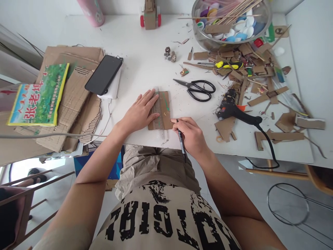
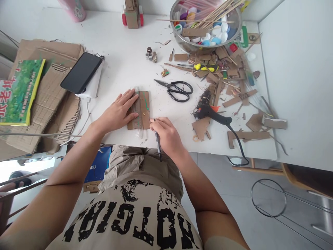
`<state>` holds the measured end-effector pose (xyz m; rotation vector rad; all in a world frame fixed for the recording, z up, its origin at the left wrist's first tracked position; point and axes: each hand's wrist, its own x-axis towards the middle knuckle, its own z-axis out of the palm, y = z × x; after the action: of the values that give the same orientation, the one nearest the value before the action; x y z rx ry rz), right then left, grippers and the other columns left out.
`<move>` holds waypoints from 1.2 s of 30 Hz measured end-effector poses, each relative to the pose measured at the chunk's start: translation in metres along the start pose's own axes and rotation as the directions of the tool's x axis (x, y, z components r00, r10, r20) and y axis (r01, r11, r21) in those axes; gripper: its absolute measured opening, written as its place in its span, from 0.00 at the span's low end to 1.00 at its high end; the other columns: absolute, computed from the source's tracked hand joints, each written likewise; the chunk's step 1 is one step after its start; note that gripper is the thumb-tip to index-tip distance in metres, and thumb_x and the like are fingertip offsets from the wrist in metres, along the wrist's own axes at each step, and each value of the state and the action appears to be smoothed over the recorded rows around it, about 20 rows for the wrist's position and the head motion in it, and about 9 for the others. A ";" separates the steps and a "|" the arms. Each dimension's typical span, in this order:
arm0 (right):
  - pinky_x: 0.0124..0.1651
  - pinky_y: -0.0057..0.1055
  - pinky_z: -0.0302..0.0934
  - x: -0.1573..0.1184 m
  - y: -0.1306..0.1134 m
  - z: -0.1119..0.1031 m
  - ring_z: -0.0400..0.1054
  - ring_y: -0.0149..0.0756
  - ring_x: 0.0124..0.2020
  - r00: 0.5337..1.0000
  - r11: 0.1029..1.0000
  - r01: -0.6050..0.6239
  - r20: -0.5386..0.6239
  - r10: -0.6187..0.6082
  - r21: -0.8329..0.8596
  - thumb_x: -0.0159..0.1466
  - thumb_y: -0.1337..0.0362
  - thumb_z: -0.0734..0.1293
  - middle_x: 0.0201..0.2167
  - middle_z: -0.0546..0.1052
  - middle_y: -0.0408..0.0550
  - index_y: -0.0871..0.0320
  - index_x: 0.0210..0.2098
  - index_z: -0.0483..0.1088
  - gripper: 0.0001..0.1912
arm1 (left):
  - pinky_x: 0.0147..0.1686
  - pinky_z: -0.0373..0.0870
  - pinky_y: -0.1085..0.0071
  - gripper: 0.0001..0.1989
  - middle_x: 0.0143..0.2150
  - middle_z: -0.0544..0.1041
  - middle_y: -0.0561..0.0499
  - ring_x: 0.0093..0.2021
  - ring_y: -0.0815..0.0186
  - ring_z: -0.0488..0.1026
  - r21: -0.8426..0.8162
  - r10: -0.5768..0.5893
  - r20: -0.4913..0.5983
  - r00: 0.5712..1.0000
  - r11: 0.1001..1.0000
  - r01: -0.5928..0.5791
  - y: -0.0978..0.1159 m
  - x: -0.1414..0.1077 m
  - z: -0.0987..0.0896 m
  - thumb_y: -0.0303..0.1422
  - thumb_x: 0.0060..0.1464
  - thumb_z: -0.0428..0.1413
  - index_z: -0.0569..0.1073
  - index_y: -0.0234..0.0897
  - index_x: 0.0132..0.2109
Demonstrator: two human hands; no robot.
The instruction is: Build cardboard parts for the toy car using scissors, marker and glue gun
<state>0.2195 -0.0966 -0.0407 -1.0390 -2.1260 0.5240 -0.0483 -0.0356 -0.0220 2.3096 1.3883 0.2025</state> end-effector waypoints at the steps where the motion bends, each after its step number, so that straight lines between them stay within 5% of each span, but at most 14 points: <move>1: 0.51 0.41 0.81 0.000 0.000 0.000 0.83 0.44 0.50 1.000 1.000 -0.010 0.002 0.010 0.002 0.74 0.78 0.60 0.39 0.86 0.47 0.48 0.36 0.74 0.20 | 0.85 0.48 0.33 0.37 0.88 0.54 0.35 0.88 0.41 0.50 -0.001 0.006 0.003 1.000 1.000 -0.006 0.000 0.001 -0.001 0.47 0.76 0.54 0.60 0.38 0.84; 8: 0.51 0.41 0.80 -0.001 0.001 0.003 0.83 0.44 0.49 1.000 1.000 -0.012 -0.020 0.013 0.015 0.76 0.78 0.60 0.36 0.84 0.47 0.48 0.36 0.74 0.20 | 0.84 0.49 0.30 0.36 0.87 0.56 0.34 0.88 0.39 0.53 0.041 0.011 0.020 1.000 0.999 -0.012 0.002 0.002 -0.010 0.45 0.76 0.54 0.62 0.38 0.83; 14: 0.50 0.39 0.80 -0.001 0.001 0.004 0.83 0.43 0.50 0.999 1.000 0.017 -0.048 -0.016 0.010 0.76 0.78 0.60 0.36 0.85 0.47 0.48 0.36 0.73 0.20 | 0.83 0.51 0.29 0.30 0.88 0.57 0.39 0.87 0.40 0.55 0.071 0.018 0.027 0.999 0.997 -0.020 0.009 0.003 -0.012 0.43 0.77 0.54 0.67 0.47 0.81; 36: 0.52 0.43 0.82 -0.001 -0.001 0.005 0.83 0.44 0.49 0.999 1.000 0.014 -0.035 -0.015 -0.026 0.75 0.79 0.59 0.38 0.87 0.46 0.48 0.36 0.72 0.21 | 0.82 0.53 0.28 0.31 0.87 0.60 0.39 0.86 0.38 0.57 0.035 0.038 0.010 0.999 0.999 -0.039 -0.001 0.003 -0.010 0.44 0.76 0.56 0.69 0.49 0.80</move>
<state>0.2162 -0.0985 -0.0436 -1.0384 -2.1132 0.4694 -0.0508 -0.0297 -0.0133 2.3644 1.3542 0.1803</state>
